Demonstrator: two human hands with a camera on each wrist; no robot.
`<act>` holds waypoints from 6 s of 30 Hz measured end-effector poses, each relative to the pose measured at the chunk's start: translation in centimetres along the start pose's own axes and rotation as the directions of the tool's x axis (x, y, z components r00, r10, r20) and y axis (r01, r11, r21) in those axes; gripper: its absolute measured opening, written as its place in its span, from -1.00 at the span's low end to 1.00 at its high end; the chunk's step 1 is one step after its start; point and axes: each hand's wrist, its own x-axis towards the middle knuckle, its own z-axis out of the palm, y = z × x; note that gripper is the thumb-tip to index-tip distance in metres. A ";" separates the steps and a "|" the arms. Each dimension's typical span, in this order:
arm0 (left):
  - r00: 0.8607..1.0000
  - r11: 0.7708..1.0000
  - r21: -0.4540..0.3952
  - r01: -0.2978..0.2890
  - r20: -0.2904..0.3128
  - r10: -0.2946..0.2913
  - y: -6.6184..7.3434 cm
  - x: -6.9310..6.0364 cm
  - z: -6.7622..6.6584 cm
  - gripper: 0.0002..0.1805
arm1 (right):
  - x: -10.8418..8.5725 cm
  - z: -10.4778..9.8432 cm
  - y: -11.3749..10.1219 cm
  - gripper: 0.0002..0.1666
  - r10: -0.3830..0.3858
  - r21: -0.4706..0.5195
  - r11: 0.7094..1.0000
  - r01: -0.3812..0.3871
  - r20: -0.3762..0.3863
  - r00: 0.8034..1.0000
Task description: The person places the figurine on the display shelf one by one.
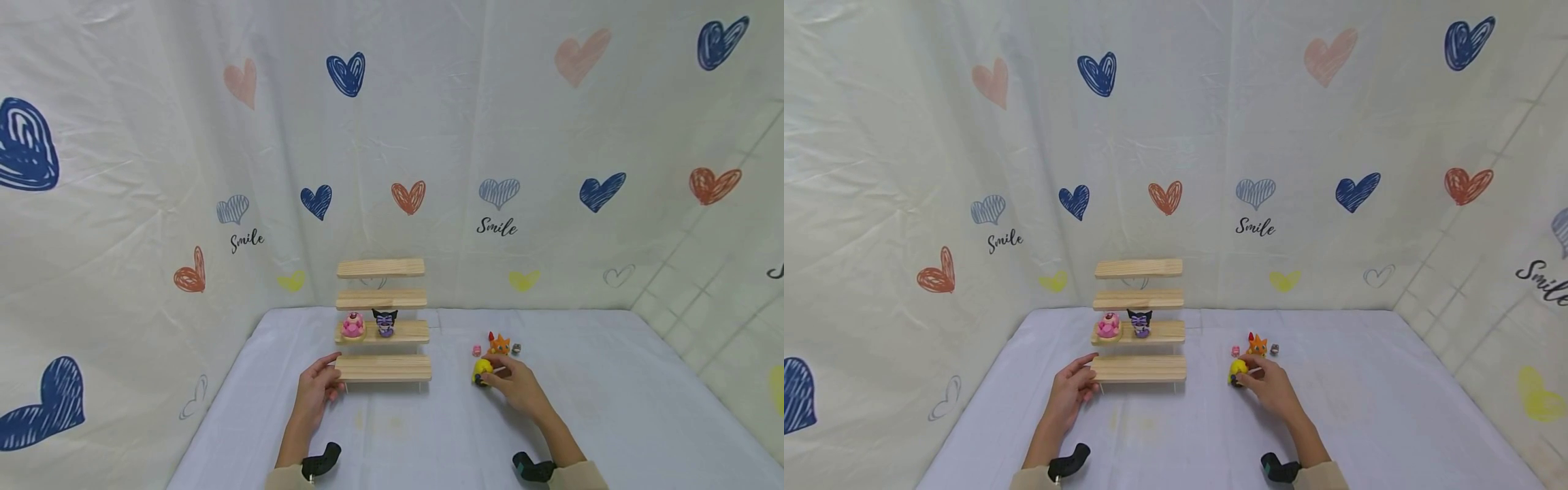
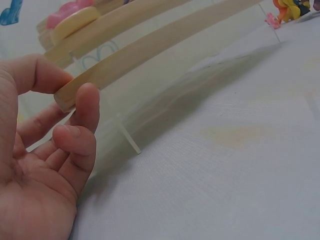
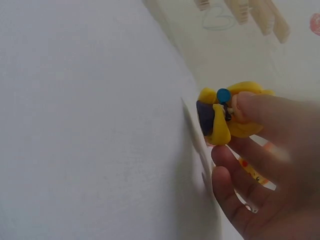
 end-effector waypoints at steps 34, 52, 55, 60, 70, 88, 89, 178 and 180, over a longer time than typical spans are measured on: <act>1.000 1.000 0.015 -0.013 -0.009 0.013 -0.2 0.0 0.0 -0.46 | -1.2 1.3 -5.9 -0.53 -0.158 0.067 0.983 0.168 -0.136 0.978; 1.000 1.000 -0.004 -0.012 0.020 0.012 0.0 0.0 0.1 -0.44 | -0.1 1.6 -9.4 -0.53 -0.244 0.057 0.965 0.257 -0.173 0.954; 1.000 1.000 -0.008 -0.007 0.017 0.008 0.1 -0.1 0.1 -0.44 | 0.5 1.6 -10.0 -0.52 -0.246 0.047 0.965 0.258 -0.176 0.953; 1.000 1.000 0.000 -0.008 0.013 0.008 0.2 -0.2 0.1 -0.44 | 1.6 1.8 -11.1 -0.52 -0.264 0.072 0.957 0.281 -0.186 0.946; 1.000 1.000 0.012 -0.010 0.000 0.010 0.0 0.0 -0.2 -0.45 | 3.5 3.1 -12.7 -0.51 -0.275 0.102 0.949 0.297 -0.189 0.943; 1.000 1.000 0.010 -0.012 0.020 0.011 0.0 0.0 0.0 -0.44 | 5.6 5.8 -12.7 -0.52 -0.238 0.131 0.954 0.271 -0.226 0.945; 1.000 1.000 0.006 -0.013 0.019 0.012 0.1 0.0 0.0 -0.44 | 5.7 5.9 -12.8 -0.52 -0.237 0.133 0.953 0.271 -0.225 0.945; 0.999 1.000 0.006 -0.028 0.021 0.028 -0.2 0.4 -0.1 -0.46 | 3.2 -4.0 0.4 -0.53 0.237 0.284 0.950 -0.129 -0.388 0.891; 1.000 1.000 0.003 -0.022 0.021 0.022 -0.2 0.4 -0.1 -0.45 | 3.3 -3.9 1.1 -0.51 0.254 0.279 0.948 -0.154 -0.374 0.892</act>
